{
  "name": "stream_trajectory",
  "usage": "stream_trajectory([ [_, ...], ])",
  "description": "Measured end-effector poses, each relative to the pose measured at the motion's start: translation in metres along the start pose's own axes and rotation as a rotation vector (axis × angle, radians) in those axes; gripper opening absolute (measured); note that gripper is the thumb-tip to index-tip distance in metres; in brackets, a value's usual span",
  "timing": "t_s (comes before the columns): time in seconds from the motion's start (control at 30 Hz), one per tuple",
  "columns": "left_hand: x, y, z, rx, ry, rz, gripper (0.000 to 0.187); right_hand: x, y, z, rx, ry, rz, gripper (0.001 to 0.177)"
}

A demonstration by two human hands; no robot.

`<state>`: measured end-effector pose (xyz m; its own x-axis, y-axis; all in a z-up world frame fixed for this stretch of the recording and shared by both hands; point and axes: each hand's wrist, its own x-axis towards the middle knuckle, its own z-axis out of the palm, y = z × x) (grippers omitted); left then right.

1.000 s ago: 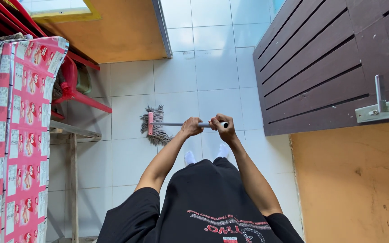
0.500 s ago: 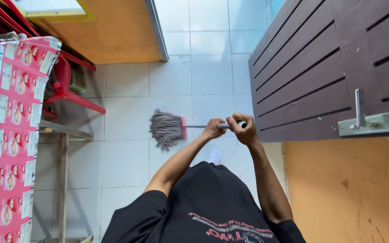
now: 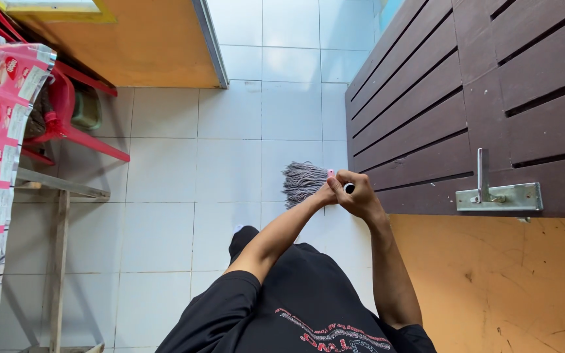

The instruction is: Mopping a tiled floor in a room using a standard mop.

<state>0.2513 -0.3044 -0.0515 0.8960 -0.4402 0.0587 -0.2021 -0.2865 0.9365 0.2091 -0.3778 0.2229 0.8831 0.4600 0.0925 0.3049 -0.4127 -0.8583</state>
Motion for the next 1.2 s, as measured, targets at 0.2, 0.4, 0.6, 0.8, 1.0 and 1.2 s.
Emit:
stream_trajectory([
  [0.2, 0.014, 0.03, -0.028, 0.094, -0.186, -0.061, 0.026, 0.003, 0.018, -0.013, 0.07, -0.017, -0.054, 0.027],
  [0.4, -0.005, 0.075, -0.092, 0.165, -0.158, -0.045, 0.02, 0.009, 0.011, -0.005, 0.171, 0.092, -0.047, 0.033],
  [0.6, -0.032, 0.062, -0.146, 0.225, -0.071, -0.04, 0.027, 0.035, -0.016, 0.028, 0.317, 0.109, -0.051, 0.031],
  [0.8, -0.058, 0.058, -0.206, 0.311, -0.118, -0.166, 0.022, 0.061, -0.012, 0.07, 0.457, 0.124, -0.082, 0.032],
  [1.0, -0.083, 0.042, -0.252, 0.383, -0.091, -0.274, 0.021, 0.084, -0.017, 0.113, 0.524, 0.114, -0.08, 0.033],
  [1.2, -0.107, 0.012, -0.276, 0.478, -0.067, -0.302, 0.023, 0.092, -0.022, 0.152, 0.598, 0.156, -0.101, 0.041],
])
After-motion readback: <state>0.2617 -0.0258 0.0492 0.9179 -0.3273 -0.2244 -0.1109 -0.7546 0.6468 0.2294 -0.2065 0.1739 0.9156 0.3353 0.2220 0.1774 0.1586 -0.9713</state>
